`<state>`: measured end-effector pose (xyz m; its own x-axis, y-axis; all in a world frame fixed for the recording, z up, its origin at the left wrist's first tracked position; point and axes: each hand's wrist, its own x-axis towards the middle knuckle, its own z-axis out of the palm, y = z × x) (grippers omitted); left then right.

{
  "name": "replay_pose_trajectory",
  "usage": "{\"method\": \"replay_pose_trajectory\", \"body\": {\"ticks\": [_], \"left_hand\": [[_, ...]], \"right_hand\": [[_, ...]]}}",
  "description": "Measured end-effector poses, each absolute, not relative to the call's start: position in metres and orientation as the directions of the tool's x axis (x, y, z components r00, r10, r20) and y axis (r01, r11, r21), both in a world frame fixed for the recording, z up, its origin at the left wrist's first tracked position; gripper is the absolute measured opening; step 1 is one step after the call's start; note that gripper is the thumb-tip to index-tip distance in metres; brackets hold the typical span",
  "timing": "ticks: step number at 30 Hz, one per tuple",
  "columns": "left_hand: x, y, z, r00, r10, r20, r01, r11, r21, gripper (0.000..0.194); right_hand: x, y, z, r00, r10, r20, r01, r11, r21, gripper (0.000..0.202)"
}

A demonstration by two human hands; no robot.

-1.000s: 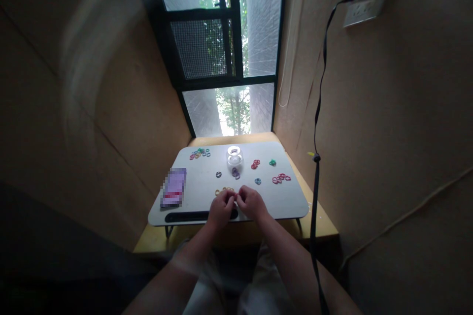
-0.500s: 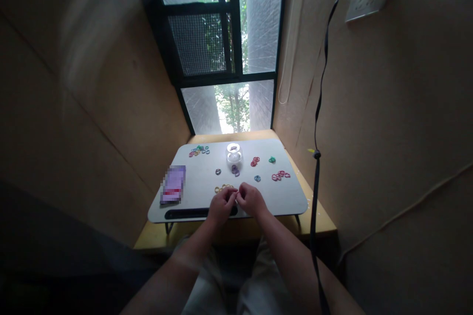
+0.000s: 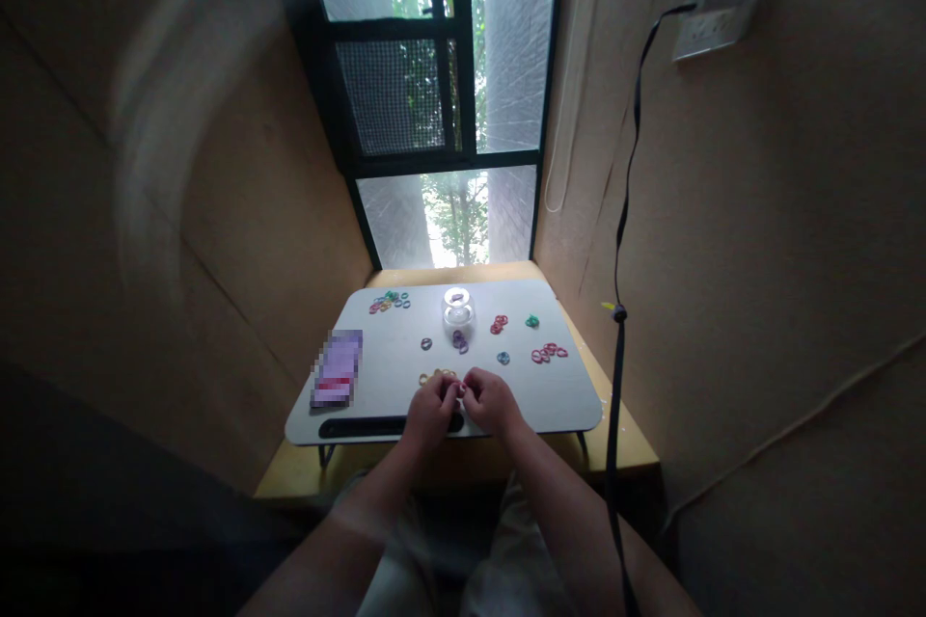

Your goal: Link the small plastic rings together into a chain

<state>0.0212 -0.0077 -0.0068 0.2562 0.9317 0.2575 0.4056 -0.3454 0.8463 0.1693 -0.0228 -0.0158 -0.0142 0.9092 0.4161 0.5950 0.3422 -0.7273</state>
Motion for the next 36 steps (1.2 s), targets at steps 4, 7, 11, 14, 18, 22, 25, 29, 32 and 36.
{"method": "replay_pose_trajectory", "body": {"ticks": [4, 7, 11, 14, 18, 22, 25, 29, 32, 36], "left_hand": [[0.0221, -0.0067, -0.0097, 0.236, 0.94, 0.247, 0.37, -0.322, 0.871, 0.018], [0.0221, -0.0053, -0.0131, 0.212, 0.944, 0.251, 0.386, -0.317, 0.866, 0.016], [0.0212, -0.0046, -0.0149, 0.213, 0.939, 0.27, 0.415, -0.338, 0.845, 0.016], [0.0205, -0.0052, -0.0137, 0.242, 0.928, 0.283, 0.414, -0.362, 0.835, 0.016], [0.02, -0.0063, -0.0104, 0.279, 0.917, 0.285, 0.411, -0.382, 0.827, 0.016], [0.0198, -0.0071, -0.0086, 0.28, 0.918, 0.282, 0.431, -0.382, 0.817, 0.015], [0.02, -0.0078, -0.0085, 0.257, 0.926, 0.276, 0.438, -0.366, 0.821, 0.014], [0.021, -0.0081, -0.0078, 0.233, 0.936, 0.263, 0.463, -0.344, 0.817, 0.012], [0.0218, -0.0071, -0.0077, 0.224, 0.941, 0.254, 0.484, -0.334, 0.809, 0.011], [0.0217, -0.0054, -0.0104, 0.227, 0.934, 0.275, 0.505, -0.355, 0.787, 0.012]], "right_hand": [[0.1689, -0.0223, -0.0167, -0.01, 0.907, 0.422, 0.591, 0.345, -0.729, 0.011], [0.1685, -0.0221, -0.0173, 0.001, 0.909, 0.417, 0.593, 0.335, -0.732, 0.014], [0.1682, -0.0215, -0.018, 0.019, 0.911, 0.412, 0.606, 0.318, -0.729, 0.015], [0.1681, -0.0207, -0.0186, 0.032, 0.912, 0.41, 0.617, 0.304, -0.726, 0.015], [0.168, -0.0191, -0.0198, 0.045, 0.911, 0.41, 0.629, 0.293, -0.72, 0.016], [0.168, -0.0182, -0.0207, 0.047, 0.908, 0.416, 0.638, 0.293, -0.712, 0.016], [0.1683, -0.0193, -0.0198, 0.036, 0.908, 0.417, 0.638, 0.3, -0.709, 0.016], [0.1688, -0.0218, -0.0176, 0.013, 0.905, 0.426, 0.614, 0.329, -0.717, 0.014], [0.1691, -0.0216, -0.0175, 0.003, 0.903, 0.43, 0.586, 0.347, -0.732, 0.012], [0.1693, -0.0196, -0.0194, 0.012, 0.904, 0.428, 0.576, 0.344, -0.742, 0.015]]}}
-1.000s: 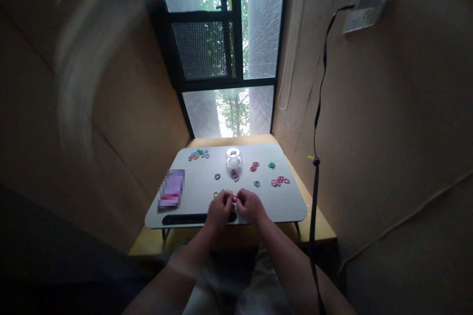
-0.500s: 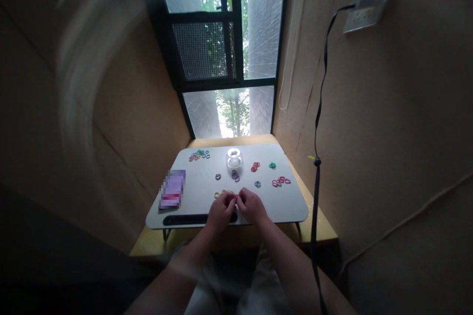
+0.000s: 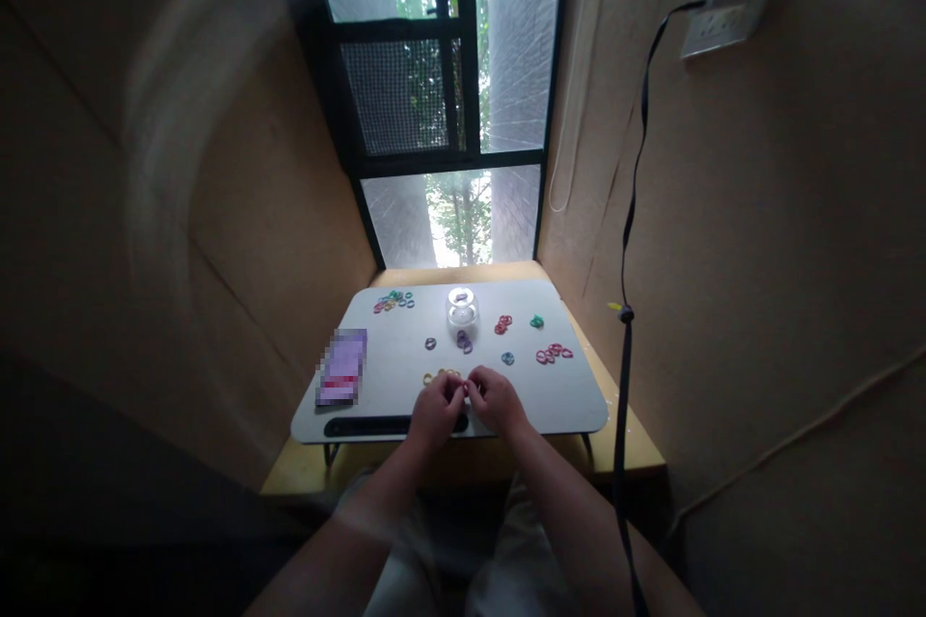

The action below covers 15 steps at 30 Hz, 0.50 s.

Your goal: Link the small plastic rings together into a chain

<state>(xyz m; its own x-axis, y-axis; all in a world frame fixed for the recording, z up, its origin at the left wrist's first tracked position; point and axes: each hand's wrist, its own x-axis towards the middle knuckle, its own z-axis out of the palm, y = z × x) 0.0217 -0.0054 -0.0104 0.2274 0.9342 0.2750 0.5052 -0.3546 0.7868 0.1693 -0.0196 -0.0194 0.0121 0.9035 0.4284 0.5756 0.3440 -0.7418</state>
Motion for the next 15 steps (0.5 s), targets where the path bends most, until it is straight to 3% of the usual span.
{"method": "replay_pose_trajectory", "body": {"ticks": [15], "left_hand": [[0.0209, -0.0049, -0.0123, 0.258, 0.924, 0.281, 0.445, -0.372, 0.815, 0.018]], "right_hand": [[0.1689, -0.0187, -0.0196, 0.046, 0.912, 0.407, 0.576, 0.309, -0.757, 0.011]]}}
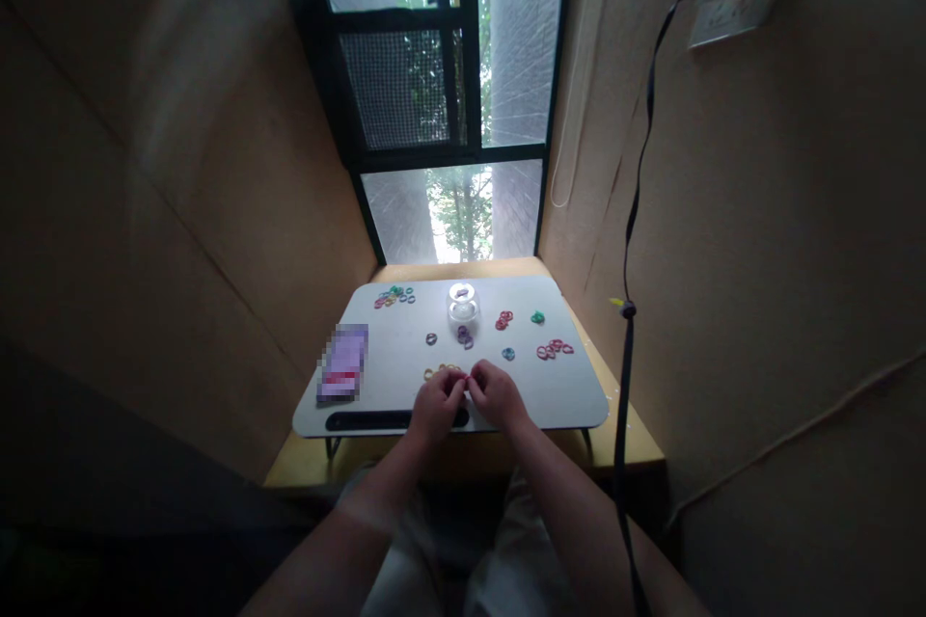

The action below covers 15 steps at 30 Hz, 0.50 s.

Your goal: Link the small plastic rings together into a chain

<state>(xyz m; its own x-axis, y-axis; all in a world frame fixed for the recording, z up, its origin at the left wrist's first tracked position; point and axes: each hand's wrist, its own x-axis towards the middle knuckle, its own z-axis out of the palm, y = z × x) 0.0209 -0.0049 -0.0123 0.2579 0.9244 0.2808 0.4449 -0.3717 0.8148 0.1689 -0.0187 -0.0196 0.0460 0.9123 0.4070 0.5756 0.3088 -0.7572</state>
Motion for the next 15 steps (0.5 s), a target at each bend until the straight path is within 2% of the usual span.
{"method": "replay_pose_trajectory", "body": {"ticks": [15], "left_hand": [[0.0204, -0.0044, -0.0128, 0.278, 0.91, 0.306, 0.388, -0.398, 0.831, 0.017]], "right_hand": [[0.1694, -0.0169, -0.0215, 0.064, 0.909, 0.412, 0.615, 0.29, -0.734, 0.019]]}}
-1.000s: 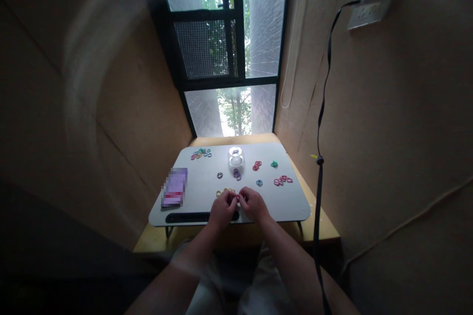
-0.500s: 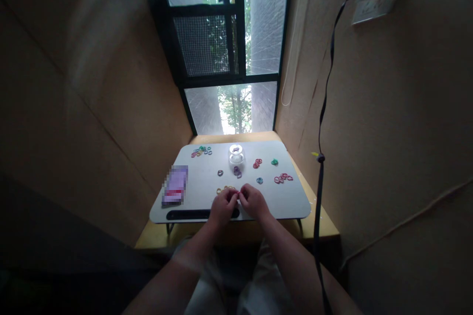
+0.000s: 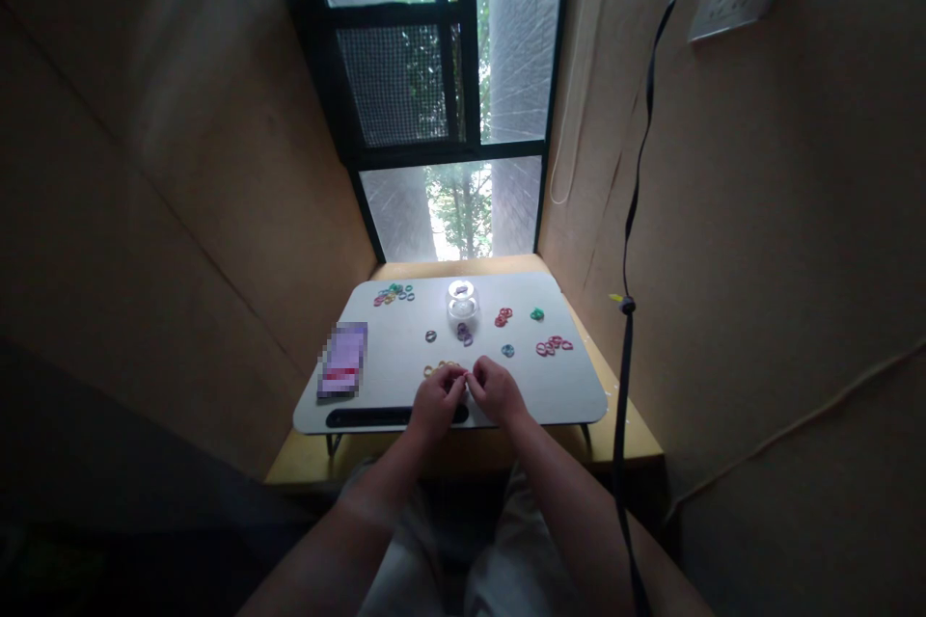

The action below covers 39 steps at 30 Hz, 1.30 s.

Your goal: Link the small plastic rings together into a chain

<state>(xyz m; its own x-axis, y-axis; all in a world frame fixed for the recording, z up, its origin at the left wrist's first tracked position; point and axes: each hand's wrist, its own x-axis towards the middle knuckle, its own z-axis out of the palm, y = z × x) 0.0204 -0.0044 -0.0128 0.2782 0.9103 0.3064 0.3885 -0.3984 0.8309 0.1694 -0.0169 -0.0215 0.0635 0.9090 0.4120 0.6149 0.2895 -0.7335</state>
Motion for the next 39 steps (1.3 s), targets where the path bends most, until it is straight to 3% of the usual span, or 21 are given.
{"method": "replay_pose_trajectory", "body": {"ticks": [8, 14, 35, 39], "left_hand": [[0.0201, -0.0035, -0.0152, 0.293, 0.91, 0.293, 0.371, -0.39, 0.843, 0.014], [0.0203, -0.003, -0.0151, 0.295, 0.916, 0.273, 0.432, -0.383, 0.817, 0.014], [0.019, -0.004, -0.0155, 0.316, 0.889, 0.333, 0.313, -0.429, 0.848, 0.016], [0.0203, -0.0059, -0.0158, 0.299, 0.898, 0.321, 0.359, -0.418, 0.835, 0.013]], "right_hand": [[0.1698, -0.0165, -0.0239, 0.02, 0.898, 0.441, 0.661, 0.319, -0.679, 0.009], [0.1701, -0.0154, -0.0268, 0.012, 0.898, 0.439, 0.665, 0.321, -0.675, 0.01], [0.1708, -0.0169, -0.0266, 0.014, 0.923, 0.385, 0.715, 0.26, -0.649, 0.009], [0.1702, -0.0167, -0.027, 0.016, 0.919, 0.394, 0.728, 0.26, -0.635, 0.007]]}}
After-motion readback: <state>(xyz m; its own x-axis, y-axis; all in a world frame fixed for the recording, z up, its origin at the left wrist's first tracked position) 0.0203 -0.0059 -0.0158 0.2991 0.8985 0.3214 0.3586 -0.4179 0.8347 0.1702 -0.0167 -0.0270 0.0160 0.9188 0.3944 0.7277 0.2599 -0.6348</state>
